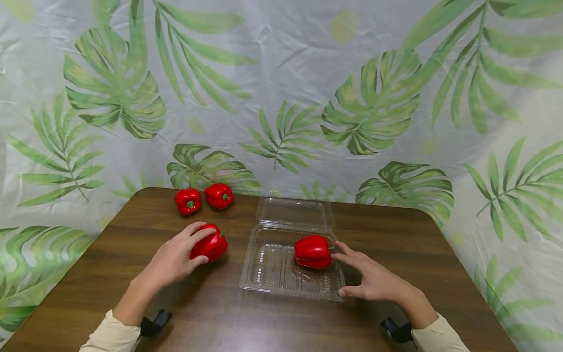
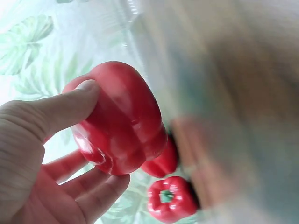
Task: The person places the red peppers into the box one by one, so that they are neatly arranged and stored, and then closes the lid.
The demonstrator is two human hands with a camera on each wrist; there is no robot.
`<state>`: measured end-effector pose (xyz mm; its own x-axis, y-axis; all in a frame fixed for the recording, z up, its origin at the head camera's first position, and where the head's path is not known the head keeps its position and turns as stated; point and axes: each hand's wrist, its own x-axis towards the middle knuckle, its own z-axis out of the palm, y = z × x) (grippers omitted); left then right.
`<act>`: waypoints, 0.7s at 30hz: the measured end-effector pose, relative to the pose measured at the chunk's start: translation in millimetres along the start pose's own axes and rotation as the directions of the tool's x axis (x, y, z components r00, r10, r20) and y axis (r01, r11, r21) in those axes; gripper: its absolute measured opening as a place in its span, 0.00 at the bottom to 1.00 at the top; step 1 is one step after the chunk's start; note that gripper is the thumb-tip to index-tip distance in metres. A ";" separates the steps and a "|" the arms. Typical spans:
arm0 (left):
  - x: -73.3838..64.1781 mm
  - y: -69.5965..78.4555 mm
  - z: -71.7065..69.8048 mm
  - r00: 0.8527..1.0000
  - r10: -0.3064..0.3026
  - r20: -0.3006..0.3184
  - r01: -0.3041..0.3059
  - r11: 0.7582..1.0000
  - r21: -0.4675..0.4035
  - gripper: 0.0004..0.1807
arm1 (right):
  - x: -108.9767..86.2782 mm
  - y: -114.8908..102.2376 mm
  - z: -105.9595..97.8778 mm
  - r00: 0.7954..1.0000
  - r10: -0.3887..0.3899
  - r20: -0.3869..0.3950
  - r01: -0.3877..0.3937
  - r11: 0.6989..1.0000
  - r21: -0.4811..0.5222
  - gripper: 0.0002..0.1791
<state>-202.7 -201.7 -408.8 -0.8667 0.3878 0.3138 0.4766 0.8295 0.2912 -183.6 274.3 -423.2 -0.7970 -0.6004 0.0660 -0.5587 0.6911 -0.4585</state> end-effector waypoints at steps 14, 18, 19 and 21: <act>13.3 6.5 -24.9 0.997 0.071 -0.034 -0.070 0.997 0.011 0.36 | -1.2 -0.5 0.4 1.000 0.022 0.008 -0.022 0.999 0.023 0.44; 15.1 10.8 -24.5 0.996 0.089 -0.028 -0.089 0.996 0.010 0.36 | -1.0 -1.5 0.4 1.000 0.024 0.007 -0.025 0.999 0.030 0.44; 15.6 12.2 -24.1 0.995 0.096 -0.030 -0.096 0.995 0.008 0.36 | -0.6 -1.6 0.1 1.000 0.022 0.004 -0.022 0.999 0.026 0.44; 16.9 14.3 -22.7 0.992 0.118 -0.044 -0.117 0.993 0.006 0.36 | 0.1 -1.8 -0.6 1.000 0.021 0.004 -0.021 1.000 0.017 0.44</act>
<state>-207.2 -192.4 -378.8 -0.7974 0.4647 0.3850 0.5741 0.7807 0.2467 -182.9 273.3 -421.8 -0.8078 -0.5871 0.0530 -0.5376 0.6968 -0.4748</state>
